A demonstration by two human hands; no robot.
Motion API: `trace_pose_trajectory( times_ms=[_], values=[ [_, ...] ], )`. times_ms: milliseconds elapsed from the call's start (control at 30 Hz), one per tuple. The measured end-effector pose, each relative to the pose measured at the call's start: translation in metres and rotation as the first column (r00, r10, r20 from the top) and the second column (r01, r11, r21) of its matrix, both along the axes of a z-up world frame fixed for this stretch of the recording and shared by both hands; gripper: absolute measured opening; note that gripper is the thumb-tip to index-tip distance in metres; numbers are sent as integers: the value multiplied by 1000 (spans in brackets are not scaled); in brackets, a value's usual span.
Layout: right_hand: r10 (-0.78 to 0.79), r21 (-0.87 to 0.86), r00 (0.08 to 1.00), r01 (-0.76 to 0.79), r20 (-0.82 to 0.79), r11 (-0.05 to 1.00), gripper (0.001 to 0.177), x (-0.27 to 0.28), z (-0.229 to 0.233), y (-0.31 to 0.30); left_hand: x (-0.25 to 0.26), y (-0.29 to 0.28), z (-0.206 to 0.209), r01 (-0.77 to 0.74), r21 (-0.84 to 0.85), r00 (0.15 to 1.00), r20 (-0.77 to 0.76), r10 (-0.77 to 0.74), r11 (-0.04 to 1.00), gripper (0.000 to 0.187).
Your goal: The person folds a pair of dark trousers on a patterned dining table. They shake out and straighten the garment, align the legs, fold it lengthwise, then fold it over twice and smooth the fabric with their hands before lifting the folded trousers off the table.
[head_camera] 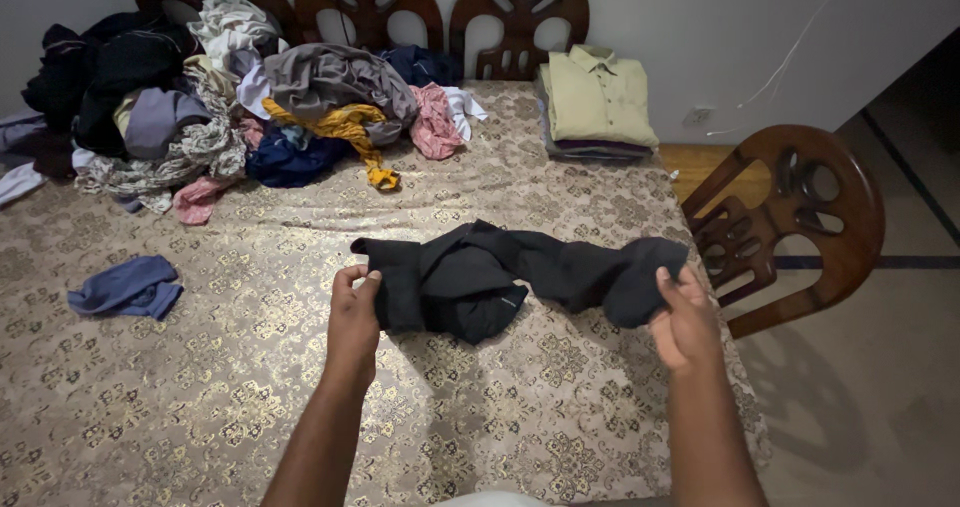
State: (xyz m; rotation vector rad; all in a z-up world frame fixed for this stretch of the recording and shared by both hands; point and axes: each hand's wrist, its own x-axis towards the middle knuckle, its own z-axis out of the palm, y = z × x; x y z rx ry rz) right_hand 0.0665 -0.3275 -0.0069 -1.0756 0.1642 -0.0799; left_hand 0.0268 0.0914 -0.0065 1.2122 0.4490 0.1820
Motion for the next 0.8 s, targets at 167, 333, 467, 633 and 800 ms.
trace_pose_trajectory(
  times_ms=[167,333,467,633,800],
  values=[
    [148,32,985,-152,91,988,45,-7,-5,-2,1,-4,1,9,26,1000,27,-9,1000,21],
    [-122,-228,972,75,-200,971,53,-4,-17,-36,3,0,3,-26,75,998,-60,30,997,22],
    [-259,-21,955,258,-145,966,47,-5,-22,-65,4,7,2,-52,63,999,17,51,997,22],
    [-237,-74,962,229,-137,971,34,-11,-20,-70,5,9,2,-58,27,998,24,57,998,21],
    [-178,-208,977,150,-121,967,30,-17,-9,-48,6,1,3,-18,52,1000,21,17,998,20]
  ],
)
